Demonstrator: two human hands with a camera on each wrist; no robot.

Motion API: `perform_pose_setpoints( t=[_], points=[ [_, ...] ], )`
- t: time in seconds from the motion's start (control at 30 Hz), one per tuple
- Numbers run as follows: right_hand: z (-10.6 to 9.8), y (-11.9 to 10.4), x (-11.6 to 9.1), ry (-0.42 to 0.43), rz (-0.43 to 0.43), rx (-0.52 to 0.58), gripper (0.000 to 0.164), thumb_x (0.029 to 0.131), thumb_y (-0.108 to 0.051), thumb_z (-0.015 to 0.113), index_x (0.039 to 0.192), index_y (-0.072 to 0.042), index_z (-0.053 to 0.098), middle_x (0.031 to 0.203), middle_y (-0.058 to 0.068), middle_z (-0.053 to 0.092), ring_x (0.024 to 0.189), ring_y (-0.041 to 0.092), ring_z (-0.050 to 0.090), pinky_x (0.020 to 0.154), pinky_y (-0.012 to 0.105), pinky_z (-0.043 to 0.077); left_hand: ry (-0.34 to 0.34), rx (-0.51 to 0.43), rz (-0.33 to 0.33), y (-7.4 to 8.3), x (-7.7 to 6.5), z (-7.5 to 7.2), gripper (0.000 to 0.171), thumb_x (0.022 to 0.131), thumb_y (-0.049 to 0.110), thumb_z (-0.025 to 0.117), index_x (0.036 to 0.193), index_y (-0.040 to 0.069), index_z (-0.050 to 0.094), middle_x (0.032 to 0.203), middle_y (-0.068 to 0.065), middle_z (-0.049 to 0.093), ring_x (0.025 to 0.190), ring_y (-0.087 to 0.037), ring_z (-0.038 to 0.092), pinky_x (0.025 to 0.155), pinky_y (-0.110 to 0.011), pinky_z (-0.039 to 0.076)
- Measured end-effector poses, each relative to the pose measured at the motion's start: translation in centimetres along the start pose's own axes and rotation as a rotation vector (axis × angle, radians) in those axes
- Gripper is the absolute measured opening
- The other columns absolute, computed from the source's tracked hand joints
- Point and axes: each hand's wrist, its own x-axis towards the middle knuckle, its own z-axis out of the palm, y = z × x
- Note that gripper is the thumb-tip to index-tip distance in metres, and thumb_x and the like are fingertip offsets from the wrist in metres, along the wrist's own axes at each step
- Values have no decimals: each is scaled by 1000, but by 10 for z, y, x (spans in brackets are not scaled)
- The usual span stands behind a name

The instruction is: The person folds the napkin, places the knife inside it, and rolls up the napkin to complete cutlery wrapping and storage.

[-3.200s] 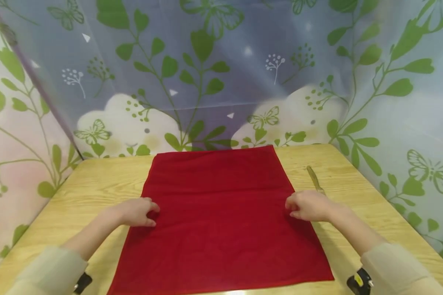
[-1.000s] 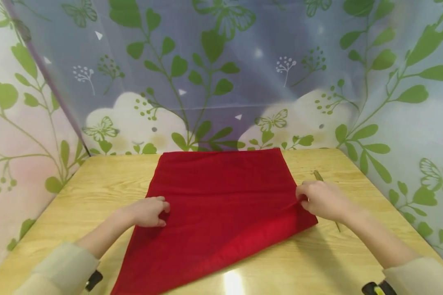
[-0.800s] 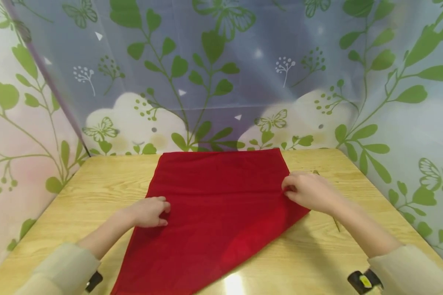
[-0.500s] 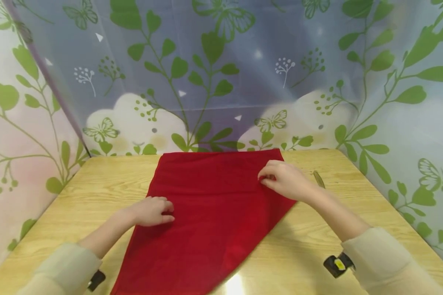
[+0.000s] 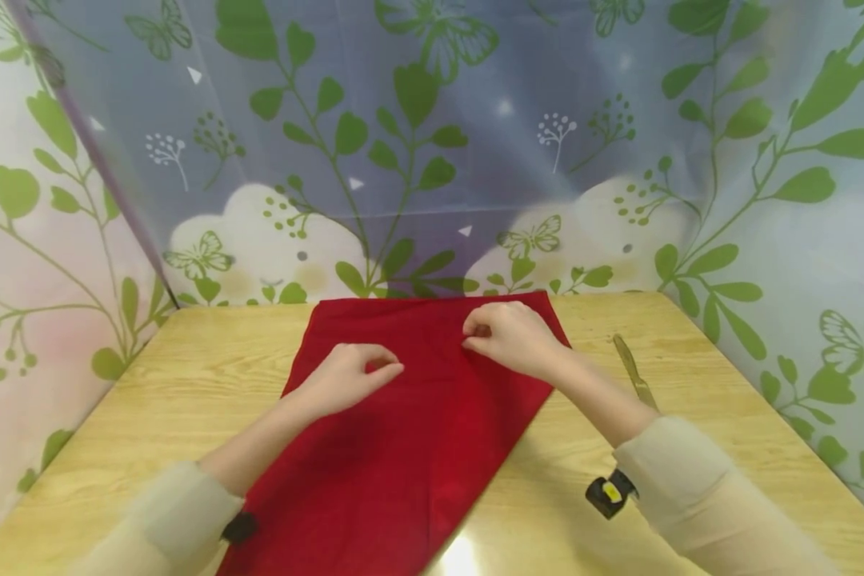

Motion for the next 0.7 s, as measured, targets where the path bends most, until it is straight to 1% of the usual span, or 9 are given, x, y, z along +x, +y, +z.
perform_pose_setpoints(
  t=[0.1,0.17,0.27,0.33,0.47,0.53,0.6,0.7],
  points=[
    [1,-5,6,9,7,-4,7,77,-10,74,82,-9,68,77,-4,65,69,11,59,64,30,48,13,-66,17,17,11,2,23,88,31,62,98,11,70,88,6,67,79,-9,59,75,-28,47],
    [2,-8,9,8,4,-8,6,78,-11,74,81,-10,68,77,-5,65,68,10,58,63,29,47,13,-83,18,26,17,4,24,87,32,63,97,11,70,86,7,67,76,-8,59,72,-27,47],
    [2,-12,13,3,-6,-18,5,79,-11,72,82,-10,69,79,-5,65,68,11,58,62,30,46,26,-89,16,35,24,8,23,86,32,65,95,11,71,84,6,67,73,-8,58,68,-25,47],
    [3,-14,14,-2,-17,-33,5,80,-10,71,84,-9,69,80,-4,65,71,12,58,64,30,46,56,-84,18,39,28,10,22,86,28,65,95,9,71,84,4,68,72,-9,59,67,-24,47],
    [5,-15,16,-12,-34,-43,7,81,-9,70,88,-10,69,83,-3,65,75,14,59,67,32,47,127,-41,16,43,33,12,18,86,17,64,96,4,70,85,-3,69,71,-14,62,67,-26,48],
    [6,-14,16,-19,-33,-34,11,81,-9,70,91,-8,68,86,-1,65,77,15,59,68,32,48,140,-31,-8,43,33,10,19,86,14,63,98,2,70,86,-5,69,71,-15,62,67,-28,49],
    [7,-11,17,-31,-25,-29,16,80,-10,71,96,-7,68,91,1,65,80,16,59,70,33,48,143,-23,-38,42,33,7,19,86,14,62,100,2,70,86,-6,69,70,-15,61,67,-29,49],
    [8,-3,17,-56,1,-42,21,80,-11,72,100,-6,68,95,3,65,82,18,59,71,35,48,140,-33,-85,41,33,-1,21,87,15,62,103,3,69,88,-5,69,71,-15,61,68,-30,49]
  ],
)
